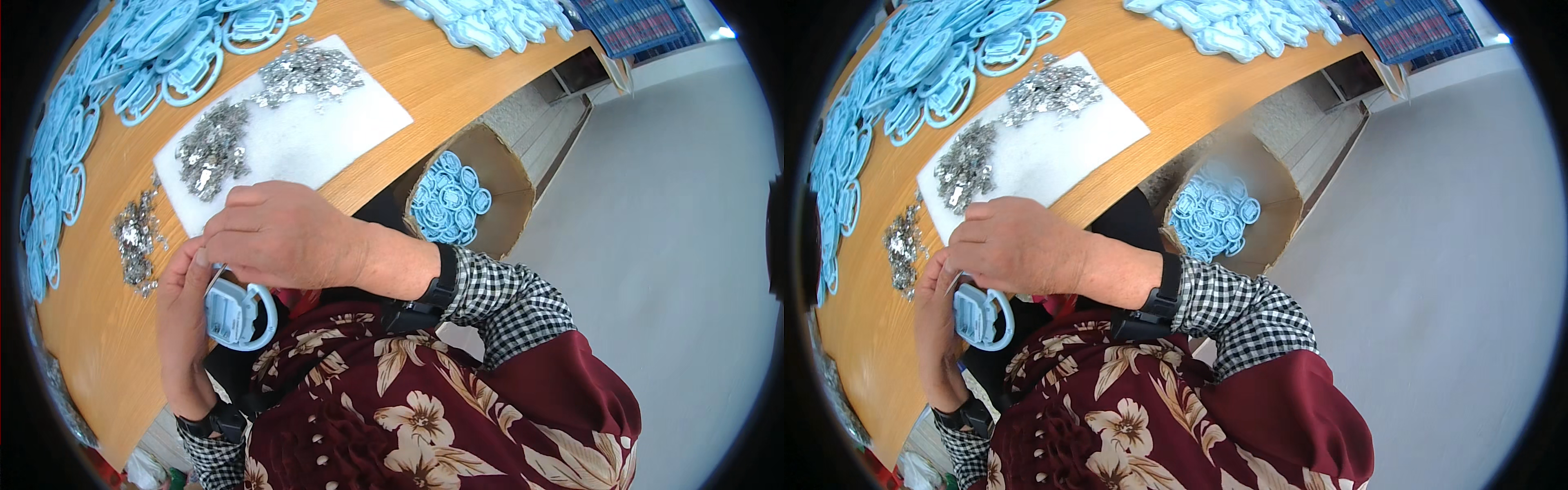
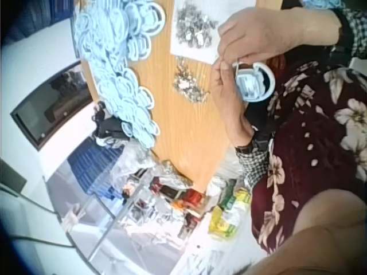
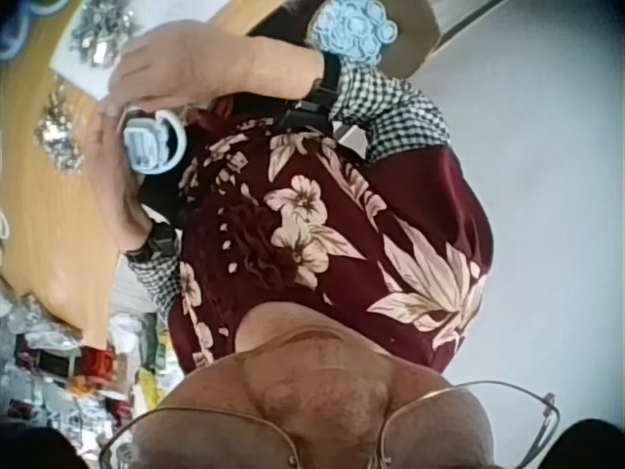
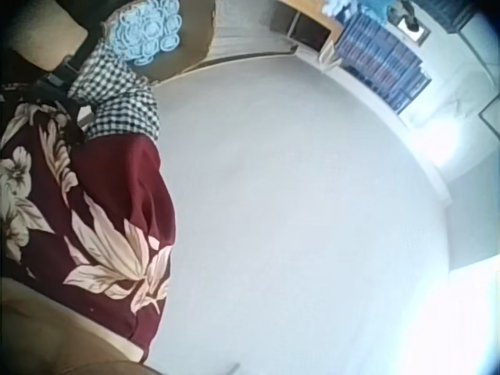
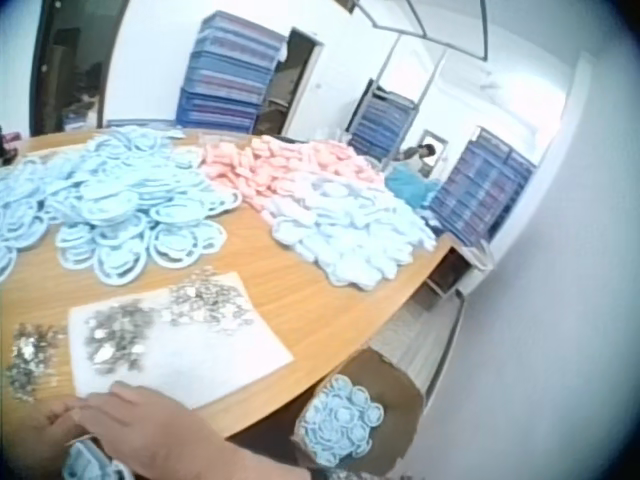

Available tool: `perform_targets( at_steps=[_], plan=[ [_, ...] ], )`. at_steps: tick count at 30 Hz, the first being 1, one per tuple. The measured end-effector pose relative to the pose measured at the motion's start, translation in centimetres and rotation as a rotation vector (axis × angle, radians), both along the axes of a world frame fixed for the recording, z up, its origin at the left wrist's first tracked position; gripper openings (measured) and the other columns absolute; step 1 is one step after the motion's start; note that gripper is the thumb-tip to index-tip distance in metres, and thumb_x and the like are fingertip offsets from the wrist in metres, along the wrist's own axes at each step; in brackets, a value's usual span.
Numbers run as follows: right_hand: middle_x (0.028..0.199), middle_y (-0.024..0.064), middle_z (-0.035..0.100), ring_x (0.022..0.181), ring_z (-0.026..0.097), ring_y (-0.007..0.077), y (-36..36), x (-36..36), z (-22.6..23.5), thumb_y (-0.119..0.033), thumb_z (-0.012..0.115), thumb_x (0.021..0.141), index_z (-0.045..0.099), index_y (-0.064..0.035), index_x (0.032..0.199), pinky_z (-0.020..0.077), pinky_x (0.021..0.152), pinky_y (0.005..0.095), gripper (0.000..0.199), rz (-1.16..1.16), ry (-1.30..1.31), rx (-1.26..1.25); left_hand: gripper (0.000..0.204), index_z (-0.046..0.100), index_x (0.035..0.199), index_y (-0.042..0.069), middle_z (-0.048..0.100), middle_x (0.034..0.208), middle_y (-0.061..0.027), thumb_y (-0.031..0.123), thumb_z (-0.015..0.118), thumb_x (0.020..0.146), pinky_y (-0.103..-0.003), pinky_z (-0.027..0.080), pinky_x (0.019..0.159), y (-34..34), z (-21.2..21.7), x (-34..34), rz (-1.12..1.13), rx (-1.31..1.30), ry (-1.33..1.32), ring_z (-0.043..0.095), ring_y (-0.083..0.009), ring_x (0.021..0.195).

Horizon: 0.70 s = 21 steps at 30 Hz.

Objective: Assembling small metal components onto circular blue plastic parts at a workshop table.

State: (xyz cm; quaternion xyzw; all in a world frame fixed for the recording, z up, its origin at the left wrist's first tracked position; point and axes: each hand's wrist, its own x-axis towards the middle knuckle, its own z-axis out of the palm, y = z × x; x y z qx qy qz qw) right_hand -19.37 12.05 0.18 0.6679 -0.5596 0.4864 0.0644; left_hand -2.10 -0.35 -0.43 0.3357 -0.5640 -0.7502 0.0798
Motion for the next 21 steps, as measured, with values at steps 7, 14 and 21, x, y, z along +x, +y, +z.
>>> perform_targets(
  at_steps=[7,14,21],
  plan=[
    [0.082,0.0108,0.068,0.074,0.066,0.0252,0.4,-0.7,2.0,-0.013,0.069,0.087,0.067,-0.0027,0.092,0.0528,0.069,0.0353,0.012,0.050,-0.434,0.422,0.019,0.068,0.108,0.003,0.068,0.088,0.0016,0.019,0.058,0.104,-0.022,0.048,0.071,0.9,2.8,-0.2,-0.123,-0.380,0.009,0.060,-0.0051,0.079],
    [0.074,-0.0046,0.059,0.070,0.051,0.0034,-0.4,-2.6,3.9,-0.014,0.068,0.085,0.066,-0.0001,0.089,0.0443,0.063,0.0219,0.015,0.265,-0.850,0.941,0.019,0.067,0.104,0.002,0.068,0.083,0.0014,0.020,0.060,0.103,-0.025,0.050,0.070,0.2,4.9,0.0,-0.351,-0.554,-0.070,0.059,-0.0042,0.078],
    [0.076,-0.0095,0.049,0.069,0.040,-0.0006,-0.5,-1.6,3.0,-0.006,0.064,0.086,0.061,-0.0025,0.087,0.0347,0.061,0.0183,0.005,-0.002,-0.676,0.778,0.027,0.064,0.125,0.003,0.067,0.099,0.0019,0.013,0.045,0.107,-0.020,0.050,0.073,0.0,1.6,0.6,-0.083,-0.255,0.061,0.060,-0.0023,0.084]
  ],
)
